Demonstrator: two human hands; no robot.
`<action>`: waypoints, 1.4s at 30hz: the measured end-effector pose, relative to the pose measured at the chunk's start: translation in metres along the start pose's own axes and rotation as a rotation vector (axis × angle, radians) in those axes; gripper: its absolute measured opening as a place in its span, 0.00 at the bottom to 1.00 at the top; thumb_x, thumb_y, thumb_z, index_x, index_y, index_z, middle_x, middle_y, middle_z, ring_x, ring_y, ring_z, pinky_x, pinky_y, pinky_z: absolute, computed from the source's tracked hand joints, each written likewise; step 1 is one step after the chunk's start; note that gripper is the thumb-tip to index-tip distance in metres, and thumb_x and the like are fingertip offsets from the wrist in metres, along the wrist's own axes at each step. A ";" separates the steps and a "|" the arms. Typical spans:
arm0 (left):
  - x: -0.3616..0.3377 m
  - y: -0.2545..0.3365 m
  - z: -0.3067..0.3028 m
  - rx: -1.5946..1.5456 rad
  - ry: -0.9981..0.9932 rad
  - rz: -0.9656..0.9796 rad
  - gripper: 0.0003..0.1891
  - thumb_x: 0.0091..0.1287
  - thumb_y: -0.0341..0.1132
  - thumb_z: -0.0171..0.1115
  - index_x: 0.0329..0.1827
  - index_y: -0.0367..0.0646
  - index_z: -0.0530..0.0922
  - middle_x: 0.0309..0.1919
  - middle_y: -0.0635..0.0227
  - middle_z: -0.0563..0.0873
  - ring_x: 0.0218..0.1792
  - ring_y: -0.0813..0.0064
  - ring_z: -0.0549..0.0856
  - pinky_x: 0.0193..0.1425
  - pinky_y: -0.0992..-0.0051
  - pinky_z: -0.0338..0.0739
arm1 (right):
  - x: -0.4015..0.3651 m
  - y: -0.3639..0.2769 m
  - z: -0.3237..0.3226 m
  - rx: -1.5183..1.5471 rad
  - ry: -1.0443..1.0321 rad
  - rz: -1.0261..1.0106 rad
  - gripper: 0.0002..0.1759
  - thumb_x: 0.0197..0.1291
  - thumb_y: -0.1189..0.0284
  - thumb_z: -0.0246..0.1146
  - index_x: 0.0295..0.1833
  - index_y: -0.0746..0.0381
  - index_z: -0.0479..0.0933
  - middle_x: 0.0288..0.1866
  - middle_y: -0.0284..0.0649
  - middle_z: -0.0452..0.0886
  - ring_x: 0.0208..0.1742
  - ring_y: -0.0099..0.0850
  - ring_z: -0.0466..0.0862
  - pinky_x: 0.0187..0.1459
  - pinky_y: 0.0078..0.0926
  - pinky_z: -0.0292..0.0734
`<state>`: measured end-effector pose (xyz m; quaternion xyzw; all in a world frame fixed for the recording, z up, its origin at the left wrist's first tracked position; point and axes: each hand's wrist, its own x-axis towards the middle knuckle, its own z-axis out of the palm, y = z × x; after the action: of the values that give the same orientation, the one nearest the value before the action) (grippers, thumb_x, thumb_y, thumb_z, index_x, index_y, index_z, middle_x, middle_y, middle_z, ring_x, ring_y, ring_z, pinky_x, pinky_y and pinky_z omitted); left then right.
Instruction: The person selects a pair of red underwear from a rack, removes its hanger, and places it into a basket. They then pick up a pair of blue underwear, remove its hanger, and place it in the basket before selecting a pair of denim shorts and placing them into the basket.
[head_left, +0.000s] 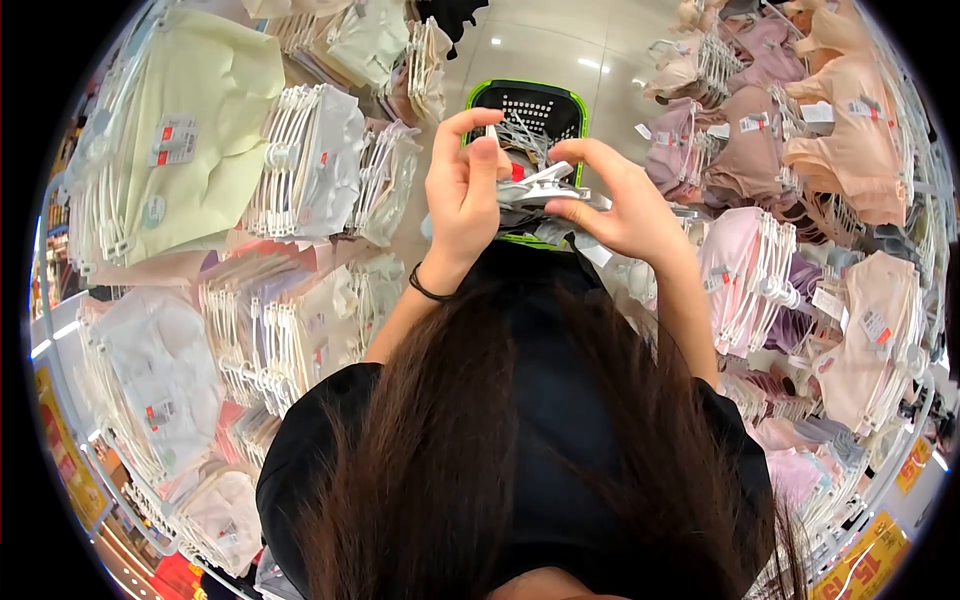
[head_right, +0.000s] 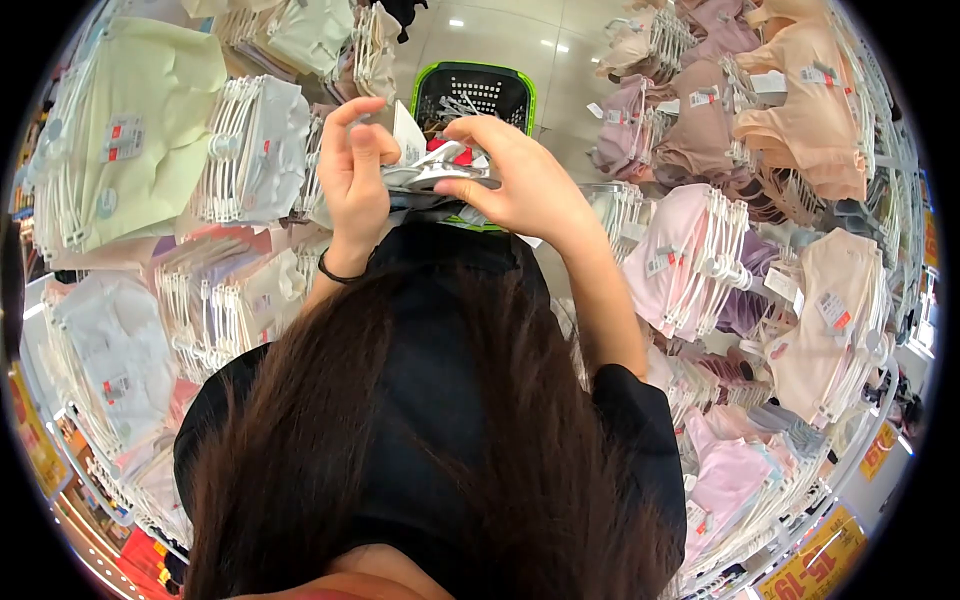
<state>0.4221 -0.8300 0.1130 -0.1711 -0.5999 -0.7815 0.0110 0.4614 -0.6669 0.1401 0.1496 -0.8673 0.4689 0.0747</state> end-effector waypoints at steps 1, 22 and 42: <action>-0.002 0.000 -0.002 -0.012 0.019 0.013 0.11 0.68 0.35 0.45 0.47 0.36 0.65 0.17 0.75 0.70 0.20 0.89 0.66 0.26 0.88 0.61 | -0.003 0.006 0.003 -0.007 -0.045 0.070 0.19 0.46 0.72 0.65 0.45 0.66 0.70 0.37 0.45 0.76 0.37 0.37 0.78 0.40 0.28 0.71; 0.034 0.017 -0.040 0.280 -0.932 -0.011 0.13 0.39 0.28 0.72 0.30 0.37 0.80 0.21 0.66 0.82 0.21 0.78 0.81 0.27 0.82 0.72 | -0.043 -0.059 0.035 -0.266 0.084 0.563 0.10 0.44 0.65 0.62 0.25 0.60 0.73 0.23 0.44 0.75 0.31 0.43 0.77 0.32 0.38 0.70; -0.103 0.082 0.050 -0.616 -1.387 -0.292 0.14 0.45 0.28 0.66 0.32 0.26 0.76 0.22 0.53 0.81 0.25 0.63 0.83 0.31 0.69 0.79 | -0.268 -0.277 0.125 -1.164 1.535 0.160 0.16 0.61 0.67 0.48 0.36 0.68 0.75 0.40 0.49 0.77 0.40 0.41 0.76 0.47 0.39 0.68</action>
<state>0.5499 -0.8256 0.1715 -0.5361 -0.2416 -0.6206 -0.5187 0.8074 -0.8637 0.2181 -0.3175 -0.6866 -0.0603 0.6513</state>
